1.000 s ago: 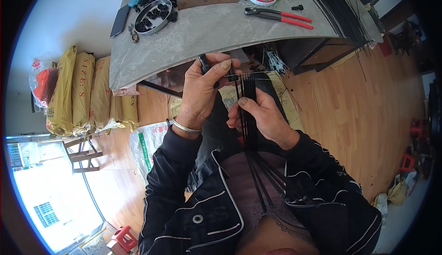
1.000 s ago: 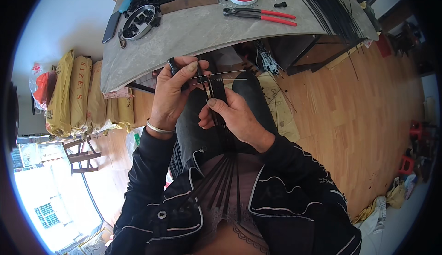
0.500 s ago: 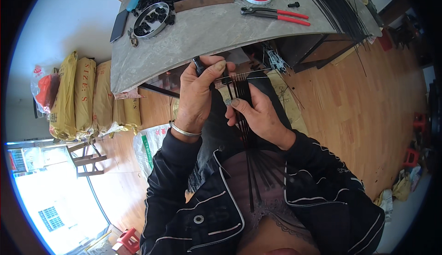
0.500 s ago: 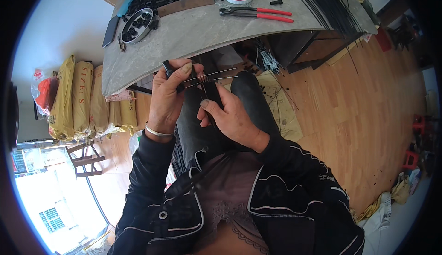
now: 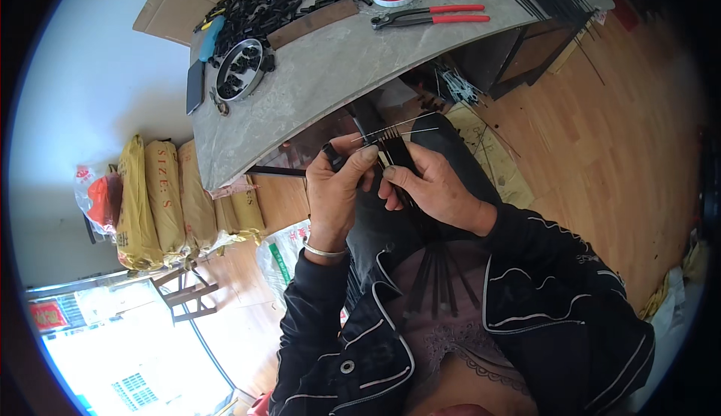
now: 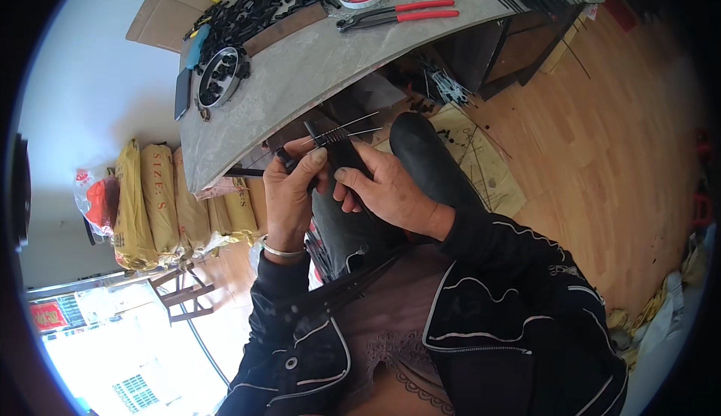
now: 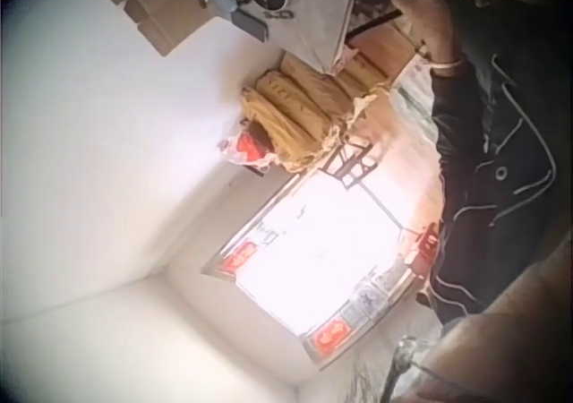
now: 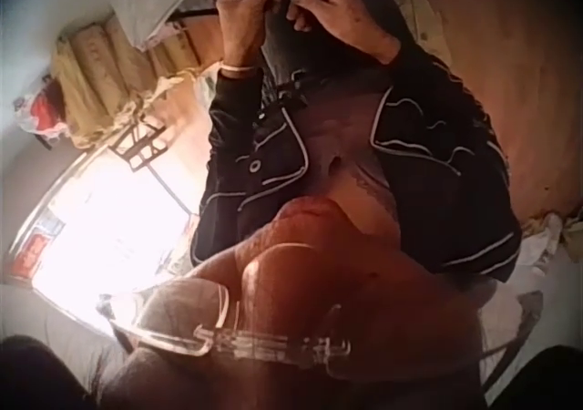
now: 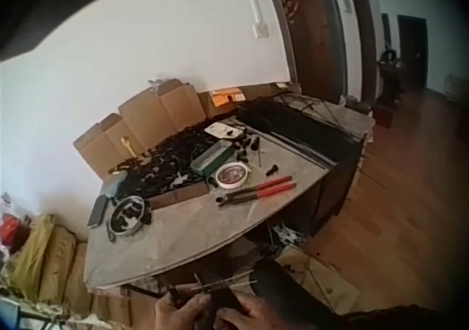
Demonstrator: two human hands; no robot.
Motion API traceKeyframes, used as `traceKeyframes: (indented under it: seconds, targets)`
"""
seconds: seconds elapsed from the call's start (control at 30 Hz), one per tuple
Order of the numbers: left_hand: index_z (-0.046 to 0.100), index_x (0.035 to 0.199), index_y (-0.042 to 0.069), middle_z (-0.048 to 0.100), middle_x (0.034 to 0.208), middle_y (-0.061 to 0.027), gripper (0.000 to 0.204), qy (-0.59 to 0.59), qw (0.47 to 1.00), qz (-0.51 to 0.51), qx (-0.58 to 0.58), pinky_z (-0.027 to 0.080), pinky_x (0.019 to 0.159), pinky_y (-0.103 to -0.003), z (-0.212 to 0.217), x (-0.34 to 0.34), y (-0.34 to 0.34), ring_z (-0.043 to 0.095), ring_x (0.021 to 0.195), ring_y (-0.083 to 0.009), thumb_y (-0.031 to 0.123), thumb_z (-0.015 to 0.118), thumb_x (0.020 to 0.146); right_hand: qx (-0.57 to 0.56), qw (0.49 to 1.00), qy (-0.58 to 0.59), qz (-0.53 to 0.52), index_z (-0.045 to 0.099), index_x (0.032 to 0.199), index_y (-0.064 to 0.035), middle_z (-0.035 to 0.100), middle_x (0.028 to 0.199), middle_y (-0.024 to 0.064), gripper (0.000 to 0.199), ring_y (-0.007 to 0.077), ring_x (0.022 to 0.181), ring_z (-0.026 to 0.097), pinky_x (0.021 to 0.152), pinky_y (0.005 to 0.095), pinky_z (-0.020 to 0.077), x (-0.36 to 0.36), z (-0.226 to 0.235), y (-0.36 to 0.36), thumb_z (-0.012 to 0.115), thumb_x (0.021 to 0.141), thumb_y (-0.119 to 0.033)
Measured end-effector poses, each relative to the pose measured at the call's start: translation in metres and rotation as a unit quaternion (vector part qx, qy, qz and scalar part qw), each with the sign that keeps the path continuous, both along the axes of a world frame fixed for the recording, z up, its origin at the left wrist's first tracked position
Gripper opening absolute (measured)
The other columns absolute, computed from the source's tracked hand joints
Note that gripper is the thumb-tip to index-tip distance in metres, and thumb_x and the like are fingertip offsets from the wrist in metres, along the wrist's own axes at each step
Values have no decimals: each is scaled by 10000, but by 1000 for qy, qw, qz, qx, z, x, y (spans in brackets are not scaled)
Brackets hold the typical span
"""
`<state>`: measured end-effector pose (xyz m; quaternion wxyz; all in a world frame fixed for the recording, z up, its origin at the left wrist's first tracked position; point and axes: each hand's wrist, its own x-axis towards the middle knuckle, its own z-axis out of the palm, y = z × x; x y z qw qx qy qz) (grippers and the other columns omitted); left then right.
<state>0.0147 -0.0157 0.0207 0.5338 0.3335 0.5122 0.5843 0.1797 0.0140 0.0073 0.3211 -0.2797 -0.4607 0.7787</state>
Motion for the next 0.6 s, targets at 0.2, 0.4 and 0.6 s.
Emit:
traceKeyframes:
  seconds: [0.2,0.4,0.6]
  targets:
    - [620,1090,-23,648,824,-54,267,-54,998,32,22,451,551,-225,-4,7,-1,570,651,-100,22,691,837,179,977,-114,-29,617,1029,-9,644,830,16,147,74,741,579,663,224,476,4,-4,11,599,926,-113]
    - [608,1108,-17,625,799,-45,265,-103,994,14,37,449,553,-239,-10,9,-2,560,650,-108,33,665,854,117,992,-49,29,678,961,-26,673,820,3,188,45,728,574,612,204,461,6,-14,19,679,881,-196]
    - [590,1136,-9,599,770,-38,284,-137,989,5,48,443,563,-245,-13,9,-5,546,653,-104,68,657,872,-36,995,-2,90,692,946,-57,676,790,-1,209,42,627,588,398,188,408,8,-16,20,672,888,-257]
